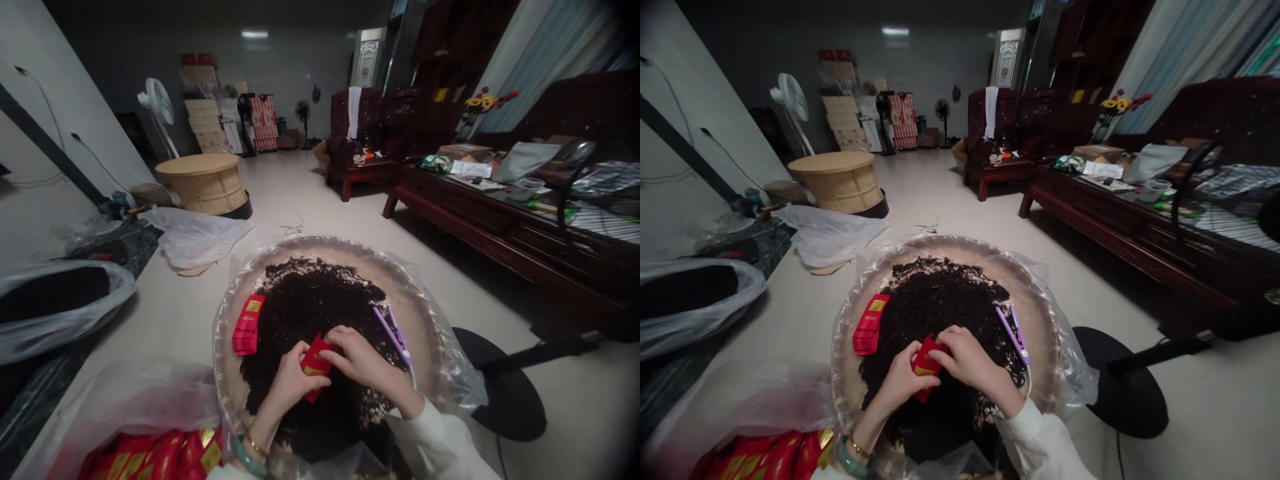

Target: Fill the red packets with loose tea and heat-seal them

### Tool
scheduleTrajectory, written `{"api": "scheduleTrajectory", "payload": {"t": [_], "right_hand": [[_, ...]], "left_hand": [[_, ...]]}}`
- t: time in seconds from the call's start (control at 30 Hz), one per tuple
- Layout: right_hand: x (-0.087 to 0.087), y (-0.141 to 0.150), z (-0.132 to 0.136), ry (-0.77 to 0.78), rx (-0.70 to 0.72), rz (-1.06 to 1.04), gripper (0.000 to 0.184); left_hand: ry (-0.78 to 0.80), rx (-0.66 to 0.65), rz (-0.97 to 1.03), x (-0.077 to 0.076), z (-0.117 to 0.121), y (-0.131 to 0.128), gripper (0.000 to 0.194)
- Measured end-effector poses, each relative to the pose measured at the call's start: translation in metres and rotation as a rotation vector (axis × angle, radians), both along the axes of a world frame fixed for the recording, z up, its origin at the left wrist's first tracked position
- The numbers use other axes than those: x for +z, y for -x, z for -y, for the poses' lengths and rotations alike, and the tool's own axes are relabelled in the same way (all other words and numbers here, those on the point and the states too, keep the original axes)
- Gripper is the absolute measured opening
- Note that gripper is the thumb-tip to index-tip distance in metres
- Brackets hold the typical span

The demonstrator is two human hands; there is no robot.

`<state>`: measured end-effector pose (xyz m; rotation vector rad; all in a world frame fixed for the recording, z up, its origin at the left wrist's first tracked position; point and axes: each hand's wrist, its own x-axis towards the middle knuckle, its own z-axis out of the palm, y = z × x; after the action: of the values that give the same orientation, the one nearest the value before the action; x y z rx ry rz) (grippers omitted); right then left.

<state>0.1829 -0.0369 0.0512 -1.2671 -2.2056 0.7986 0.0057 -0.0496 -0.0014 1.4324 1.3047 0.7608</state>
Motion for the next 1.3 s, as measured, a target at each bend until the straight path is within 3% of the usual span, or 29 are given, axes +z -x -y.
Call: {"api": "scheduleTrajectory", "payload": {"t": [0.17, 0.3, 0.5, 0.63, 0.73, 0.83, 1.0, 1.13, 1.3], "right_hand": [[0.003, 0.000, 0.003, 0.028, 0.053, 0.057, 0.016], [0.011, 0.002, 0.005, -0.028, -0.082, 0.038, 0.009], [-0.001, 0.011, 0.002, -0.068, -0.065, 0.160, 0.039], [-0.013, 0.008, -0.001, -0.044, -0.058, 0.127, 0.045], [-0.011, 0.006, -0.001, -0.085, -0.164, 0.094, 0.030], [-0.007, 0.009, 0.000, -0.132, -0.282, 0.096, 0.031], [-0.018, 0.013, -0.005, -0.110, -0.188, 0.245, 0.043], [-0.031, 0.013, -0.007, -0.179, -0.148, 0.231, 0.050], [-0.038, 0.014, -0.002, -0.153, -0.144, 0.214, 0.051]], "left_hand": [[0.012, -0.022, 0.039, -0.002, 0.004, -0.002, 0.049], [0.009, -0.001, 0.006, -0.002, 0.007, -0.005, 0.044], [-0.025, 0.044, -0.047, -0.002, 0.013, -0.011, 0.042], [0.149, -0.011, 0.262, -0.004, 0.016, -0.008, 0.039], [0.269, -0.056, 0.432, -0.003, 0.019, -0.008, 0.042], [0.259, -0.025, 0.438, -0.002, 0.020, -0.011, 0.046], [0.316, -0.063, 0.393, -0.001, 0.023, -0.012, 0.040], [0.465, -0.103, 0.512, 0.001, 0.024, -0.012, 0.050], [0.575, -0.100, 0.586, 0.000, 0.023, -0.020, 0.051]]}}
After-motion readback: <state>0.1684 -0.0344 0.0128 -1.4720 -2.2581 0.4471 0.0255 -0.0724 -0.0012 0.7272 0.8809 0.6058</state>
